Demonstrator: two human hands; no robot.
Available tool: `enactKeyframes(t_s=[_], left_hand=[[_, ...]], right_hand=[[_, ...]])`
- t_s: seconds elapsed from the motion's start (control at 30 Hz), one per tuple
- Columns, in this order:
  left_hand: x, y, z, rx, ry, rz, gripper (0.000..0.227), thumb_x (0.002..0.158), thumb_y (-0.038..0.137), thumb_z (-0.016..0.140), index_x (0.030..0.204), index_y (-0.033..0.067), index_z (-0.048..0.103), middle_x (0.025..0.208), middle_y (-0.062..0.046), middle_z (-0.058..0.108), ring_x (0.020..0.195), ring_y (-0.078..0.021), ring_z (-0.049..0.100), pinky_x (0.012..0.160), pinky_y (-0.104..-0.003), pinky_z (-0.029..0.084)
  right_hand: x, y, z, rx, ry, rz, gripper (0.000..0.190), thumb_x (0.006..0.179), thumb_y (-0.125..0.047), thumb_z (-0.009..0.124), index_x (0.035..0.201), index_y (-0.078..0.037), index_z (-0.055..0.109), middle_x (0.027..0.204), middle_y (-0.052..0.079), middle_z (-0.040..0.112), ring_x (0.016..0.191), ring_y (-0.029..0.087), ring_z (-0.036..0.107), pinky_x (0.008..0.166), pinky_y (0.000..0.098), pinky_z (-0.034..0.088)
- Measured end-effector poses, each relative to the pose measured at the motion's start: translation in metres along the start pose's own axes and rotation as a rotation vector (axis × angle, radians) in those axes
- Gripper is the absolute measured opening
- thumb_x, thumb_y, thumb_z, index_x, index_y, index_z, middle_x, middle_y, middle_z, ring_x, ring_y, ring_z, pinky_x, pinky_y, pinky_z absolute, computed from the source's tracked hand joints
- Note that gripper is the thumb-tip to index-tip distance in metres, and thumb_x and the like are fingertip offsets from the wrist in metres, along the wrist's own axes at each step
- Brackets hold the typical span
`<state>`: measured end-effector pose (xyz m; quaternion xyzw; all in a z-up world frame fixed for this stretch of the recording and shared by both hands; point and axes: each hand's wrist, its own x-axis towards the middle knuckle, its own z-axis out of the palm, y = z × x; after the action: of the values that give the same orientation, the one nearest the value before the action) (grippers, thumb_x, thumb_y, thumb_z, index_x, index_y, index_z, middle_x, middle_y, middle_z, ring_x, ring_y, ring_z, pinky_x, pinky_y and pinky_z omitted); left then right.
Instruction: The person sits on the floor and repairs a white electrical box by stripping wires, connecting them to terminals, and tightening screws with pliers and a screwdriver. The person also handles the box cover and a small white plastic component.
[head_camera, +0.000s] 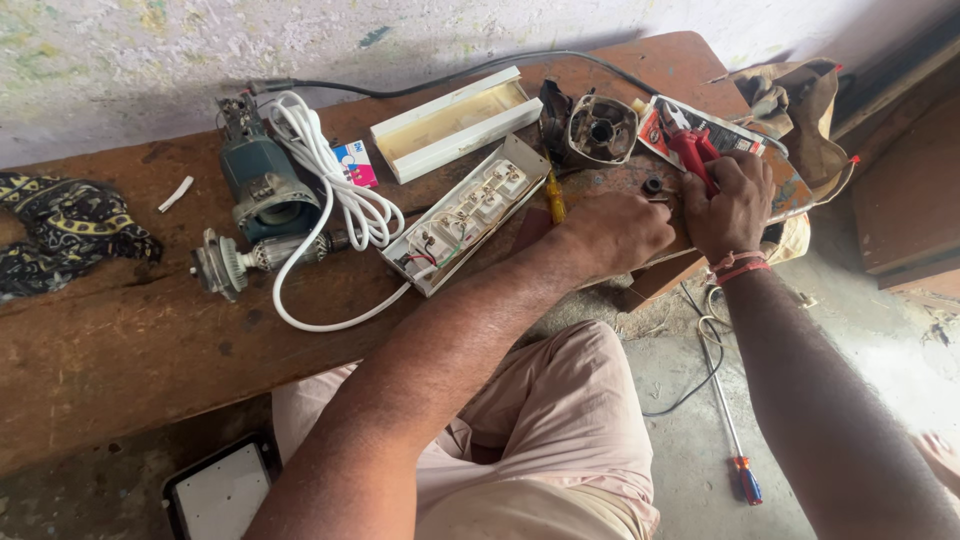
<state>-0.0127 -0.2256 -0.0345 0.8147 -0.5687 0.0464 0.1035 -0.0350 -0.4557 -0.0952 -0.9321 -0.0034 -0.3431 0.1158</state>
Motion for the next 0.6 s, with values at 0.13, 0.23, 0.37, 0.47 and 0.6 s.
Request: enactKeyframes(t_s=[0.13, 0.23, 0.37, 0.47, 0.6], left_hand=[[0.003, 0.008, -0.007, -0.134, -0.057, -0.057, 0.024, 0.098, 0.022, 0.057, 0.083, 0.0141, 0.073, 0.087, -0.005, 0.069, 0.078, -0.0185, 0.073, 0.069, -0.041, 0.063], [-0.003, 0.006, -0.014, -0.153, 0.109, -0.071, 0.015, 0.09, 0.02, 0.06, 0.081, 0.0151, 0.071, 0.079, -0.006, 0.069, 0.07, -0.0197, 0.072, 0.064, -0.043, 0.06], [-0.032, -0.019, -0.025, -0.284, 0.452, -0.118, 0.013, 0.08, 0.018, 0.066, 0.08, 0.0061, 0.061, 0.071, -0.011, 0.065, 0.058, -0.0217, 0.064, 0.049, -0.039, 0.056], [-0.078, -0.071, -0.041, -0.487, 0.591, -0.176, 0.019, 0.086, 0.017, 0.07, 0.077, 0.0069, 0.056, 0.06, -0.008, 0.06, 0.052, -0.0167, 0.059, 0.048, -0.035, 0.055], [-0.151, -0.126, -0.068, -0.377, 0.556, -0.413, 0.025, 0.094, 0.008, 0.06, 0.07, 0.0104, 0.054, 0.057, -0.003, 0.057, 0.047, -0.0129, 0.058, 0.043, -0.034, 0.049]], right_hand=[[-0.001, 0.008, 0.005, -0.01, 0.004, -0.024, 0.017, 0.096, -0.019, 0.078, 0.1, -0.004, 0.07, 0.124, 0.014, 0.065, 0.119, 0.037, 0.056, 0.104, 0.0504, 0.042], [-0.001, 0.014, 0.009, 0.011, 0.035, -0.056, 0.016, 0.096, -0.019, 0.078, 0.099, -0.005, 0.071, 0.122, 0.014, 0.066, 0.118, 0.036, 0.058, 0.104, 0.0493, 0.043], [-0.006, 0.021, 0.014, -0.026, 0.046, -0.066, 0.014, 0.095, -0.017, 0.077, 0.102, -0.005, 0.072, 0.118, 0.014, 0.066, 0.119, 0.037, 0.058, 0.107, 0.0495, 0.044], [-0.011, 0.028, 0.013, -0.032, 0.032, -0.074, 0.014, 0.098, -0.017, 0.077, 0.104, -0.006, 0.072, 0.119, 0.013, 0.066, 0.116, 0.036, 0.058, 0.107, 0.0496, 0.045], [-0.009, 0.03, 0.016, -0.044, 0.041, -0.081, 0.014, 0.097, -0.017, 0.078, 0.103, -0.006, 0.072, 0.118, 0.013, 0.066, 0.115, 0.036, 0.058, 0.108, 0.0498, 0.045]])
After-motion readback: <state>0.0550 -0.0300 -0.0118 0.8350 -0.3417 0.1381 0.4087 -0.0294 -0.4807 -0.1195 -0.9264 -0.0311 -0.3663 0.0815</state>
